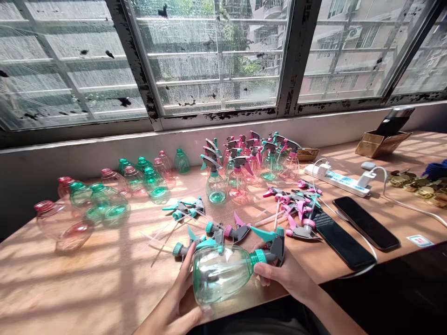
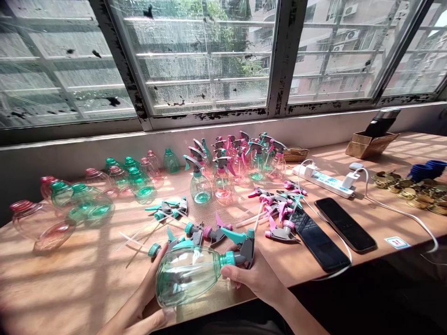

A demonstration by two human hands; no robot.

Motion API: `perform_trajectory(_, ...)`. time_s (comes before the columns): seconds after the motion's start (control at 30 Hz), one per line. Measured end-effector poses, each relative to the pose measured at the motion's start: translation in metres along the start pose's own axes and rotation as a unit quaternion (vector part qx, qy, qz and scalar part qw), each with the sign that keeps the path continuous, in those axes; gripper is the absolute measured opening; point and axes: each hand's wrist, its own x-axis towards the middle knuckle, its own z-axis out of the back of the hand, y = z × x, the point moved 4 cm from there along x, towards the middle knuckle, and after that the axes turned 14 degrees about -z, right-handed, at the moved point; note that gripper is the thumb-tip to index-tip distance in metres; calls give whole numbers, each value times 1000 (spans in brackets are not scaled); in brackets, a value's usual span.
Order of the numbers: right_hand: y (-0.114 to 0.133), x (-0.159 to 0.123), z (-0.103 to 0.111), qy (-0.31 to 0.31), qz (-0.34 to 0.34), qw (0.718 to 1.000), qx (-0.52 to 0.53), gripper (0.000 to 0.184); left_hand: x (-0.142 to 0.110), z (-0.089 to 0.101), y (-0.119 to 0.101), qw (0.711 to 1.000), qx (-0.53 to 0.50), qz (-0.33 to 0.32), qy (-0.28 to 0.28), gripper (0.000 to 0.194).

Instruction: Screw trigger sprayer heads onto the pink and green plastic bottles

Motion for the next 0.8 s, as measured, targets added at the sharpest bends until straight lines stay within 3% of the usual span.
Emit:
perform_trajectory(0.23,6,-3,-2,9,-8,999,-41,49,-2,1,-1,1000,8,13,-9,87)
perform_trajectory(0.43,4,-2,-2,-4,-3,1000,-12,53,-1,2,-1,1000,17,-17,12,78)
perform_trajectory(0.67,4,-3,-1,2,-14,1000,-20,54,-1,1,-4,999,7,34,2,95)
perform_trajectory(0.8,4,-3,0,-3,-13,1000,-23,54,3,0,-7,999,40,15,-6,94)
